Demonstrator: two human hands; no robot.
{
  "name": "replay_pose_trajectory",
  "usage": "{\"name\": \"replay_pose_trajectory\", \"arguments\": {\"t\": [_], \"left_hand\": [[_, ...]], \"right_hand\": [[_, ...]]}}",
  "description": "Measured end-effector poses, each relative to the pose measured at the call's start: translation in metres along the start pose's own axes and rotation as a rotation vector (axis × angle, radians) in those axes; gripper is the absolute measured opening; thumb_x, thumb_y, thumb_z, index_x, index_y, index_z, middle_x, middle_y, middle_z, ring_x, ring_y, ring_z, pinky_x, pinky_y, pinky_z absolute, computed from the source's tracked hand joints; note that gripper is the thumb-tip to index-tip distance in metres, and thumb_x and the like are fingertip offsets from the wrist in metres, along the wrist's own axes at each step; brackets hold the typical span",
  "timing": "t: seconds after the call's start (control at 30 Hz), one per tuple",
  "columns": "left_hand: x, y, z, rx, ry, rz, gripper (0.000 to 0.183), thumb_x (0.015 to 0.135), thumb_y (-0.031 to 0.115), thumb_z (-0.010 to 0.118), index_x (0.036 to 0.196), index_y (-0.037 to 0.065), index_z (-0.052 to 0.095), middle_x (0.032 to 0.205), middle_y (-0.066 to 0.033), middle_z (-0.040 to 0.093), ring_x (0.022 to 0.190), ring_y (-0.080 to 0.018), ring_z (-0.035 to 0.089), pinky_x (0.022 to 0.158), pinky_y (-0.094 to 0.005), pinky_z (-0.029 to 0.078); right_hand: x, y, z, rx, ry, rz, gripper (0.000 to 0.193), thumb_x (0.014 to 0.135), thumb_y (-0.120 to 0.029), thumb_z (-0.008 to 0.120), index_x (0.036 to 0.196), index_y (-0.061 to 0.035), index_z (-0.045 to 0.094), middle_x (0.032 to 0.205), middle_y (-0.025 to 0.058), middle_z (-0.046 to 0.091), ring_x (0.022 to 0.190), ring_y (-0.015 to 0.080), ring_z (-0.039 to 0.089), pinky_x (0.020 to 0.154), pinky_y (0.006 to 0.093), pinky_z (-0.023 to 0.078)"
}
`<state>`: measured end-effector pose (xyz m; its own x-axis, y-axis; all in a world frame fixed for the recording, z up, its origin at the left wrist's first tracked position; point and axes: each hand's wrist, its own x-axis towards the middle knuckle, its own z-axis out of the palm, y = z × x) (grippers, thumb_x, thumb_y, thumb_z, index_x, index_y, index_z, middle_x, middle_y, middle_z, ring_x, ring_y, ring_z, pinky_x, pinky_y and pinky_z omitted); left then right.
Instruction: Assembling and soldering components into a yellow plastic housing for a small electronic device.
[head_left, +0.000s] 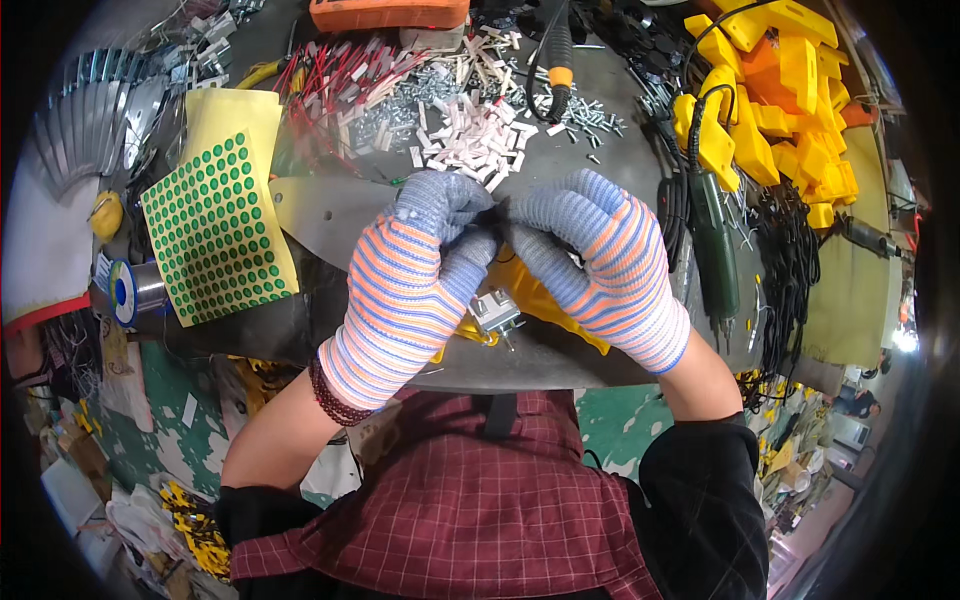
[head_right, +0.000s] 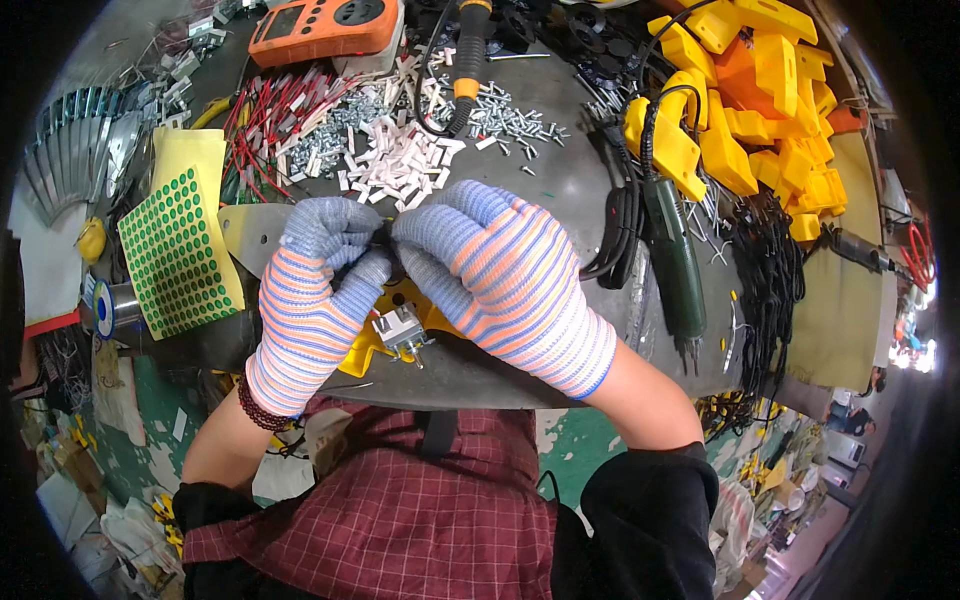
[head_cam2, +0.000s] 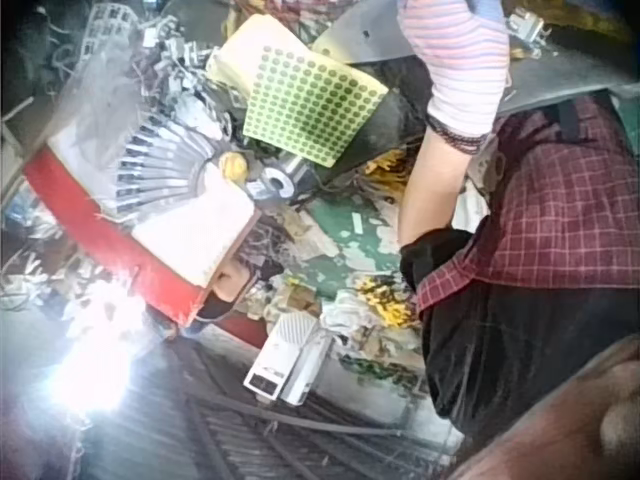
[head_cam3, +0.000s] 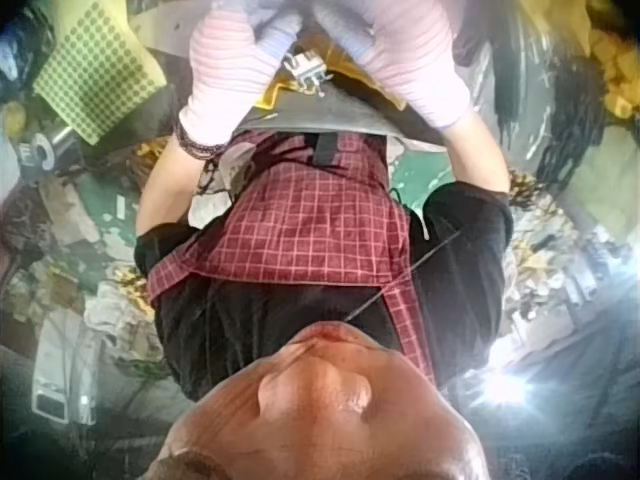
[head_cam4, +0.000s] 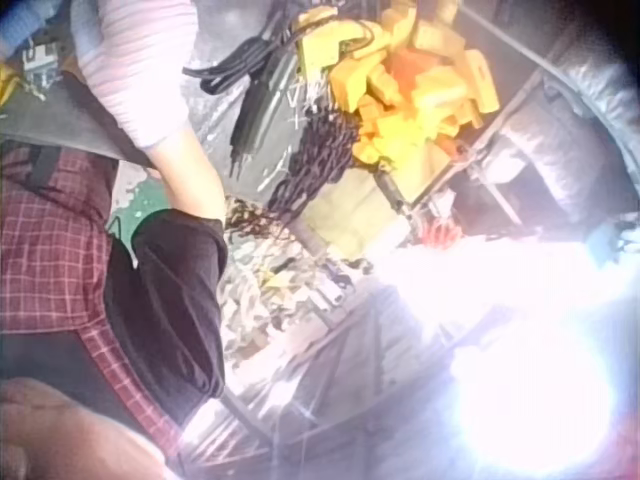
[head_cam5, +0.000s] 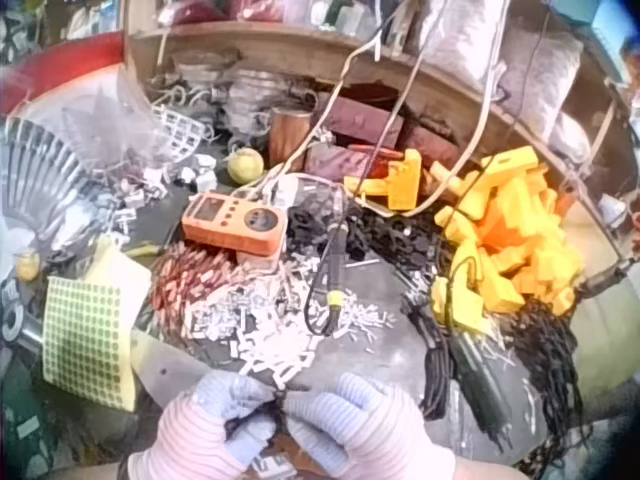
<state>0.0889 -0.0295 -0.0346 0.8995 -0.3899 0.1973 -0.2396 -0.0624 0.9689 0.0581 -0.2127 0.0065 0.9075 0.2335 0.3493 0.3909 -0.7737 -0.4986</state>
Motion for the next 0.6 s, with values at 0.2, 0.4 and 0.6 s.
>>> {"name": "replay_pose_trajectory", "arguments": {"t": [0.2,0.4,0.6], "left_hand": [[-0.001,0.004,-0.009,0.025,-0.048,-0.092,0.026,0.086,-0.003,0.066,0.109,0.002,0.055,0.098,-0.0077,0.064,0.087,-0.0132,0.063,0.081,-0.0268,0.052],[0.001,0.007,-0.012,0.167,-0.025,0.024,0.021,0.086,-0.004,0.066,0.106,0.0,0.062,0.093,-0.0067,0.068,0.081,-0.0105,0.064,0.075,-0.0254,0.053],[0.003,-0.003,-0.006,0.239,0.056,0.079,0.014,0.079,0.008,0.07,0.093,0.005,0.068,0.086,-0.0145,0.07,0.08,-0.0345,0.067,0.076,-0.0419,0.051]], "right_hand": [[0.004,-0.004,0.001,-0.176,-0.043,-0.078,0.019,0.078,-0.021,0.071,0.093,-0.0095,0.067,0.084,0.0094,0.061,0.077,0.0302,0.062,0.067,0.0403,0.051],[0.005,-0.001,0.005,0.003,0.015,-0.075,0.016,0.077,-0.013,0.071,0.09,-0.0061,0.064,0.082,0.0121,0.06,0.075,0.0326,0.061,0.065,0.0415,0.05],[0.009,-0.003,0.004,0.085,0.038,0.002,0.015,0.076,-0.009,0.072,0.088,-0.0057,0.063,0.08,0.0111,0.06,0.071,0.0315,0.06,0.063,0.0414,0.049]]}}
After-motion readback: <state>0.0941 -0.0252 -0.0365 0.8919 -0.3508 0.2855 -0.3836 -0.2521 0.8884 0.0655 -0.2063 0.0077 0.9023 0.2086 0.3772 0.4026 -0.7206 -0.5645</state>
